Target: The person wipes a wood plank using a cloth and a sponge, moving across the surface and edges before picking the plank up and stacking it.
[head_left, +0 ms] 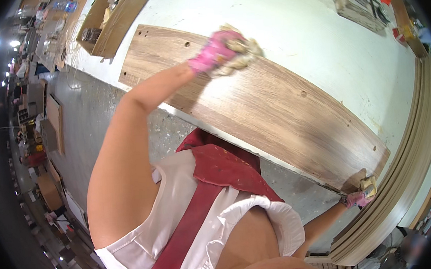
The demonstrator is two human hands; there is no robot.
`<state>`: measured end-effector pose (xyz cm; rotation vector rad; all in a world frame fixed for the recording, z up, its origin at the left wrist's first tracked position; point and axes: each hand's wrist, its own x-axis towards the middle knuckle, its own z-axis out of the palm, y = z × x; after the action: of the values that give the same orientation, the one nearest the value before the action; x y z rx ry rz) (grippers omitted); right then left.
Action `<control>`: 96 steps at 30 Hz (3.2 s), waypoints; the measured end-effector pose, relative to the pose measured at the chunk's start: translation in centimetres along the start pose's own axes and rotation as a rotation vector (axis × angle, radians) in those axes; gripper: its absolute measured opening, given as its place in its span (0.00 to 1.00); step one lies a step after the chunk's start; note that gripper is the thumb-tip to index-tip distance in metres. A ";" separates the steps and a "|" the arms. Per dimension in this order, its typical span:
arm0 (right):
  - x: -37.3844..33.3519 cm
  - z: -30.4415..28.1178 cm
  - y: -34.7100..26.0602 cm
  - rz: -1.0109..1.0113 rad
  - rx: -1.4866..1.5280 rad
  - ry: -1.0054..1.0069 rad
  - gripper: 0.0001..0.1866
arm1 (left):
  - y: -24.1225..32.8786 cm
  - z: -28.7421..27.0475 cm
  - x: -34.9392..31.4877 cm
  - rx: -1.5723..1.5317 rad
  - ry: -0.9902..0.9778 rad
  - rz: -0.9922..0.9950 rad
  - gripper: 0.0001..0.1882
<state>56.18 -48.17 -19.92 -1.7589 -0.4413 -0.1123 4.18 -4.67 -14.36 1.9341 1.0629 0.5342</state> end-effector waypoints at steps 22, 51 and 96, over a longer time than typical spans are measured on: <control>1.3 -0.1 1.4 -0.030 -0.019 -0.141 0.22 | -28.9 -26.4 -7.2 -0.448 0.904 -0.212 0.14; 2.2 4.1 2.0 -0.040 -0.469 0.269 0.25 | -1.6 11.7 -1.8 -0.416 -0.113 0.204 0.21; -18.7 3.3 -9.3 -0.299 -0.694 -0.257 0.27 | 12.7 22.6 3.6 -0.182 -0.390 0.443 0.22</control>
<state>35.10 -47.82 -17.95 -2.3875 -0.9346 -0.2789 27.73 -15.84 -16.38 2.0056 0.3283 0.4461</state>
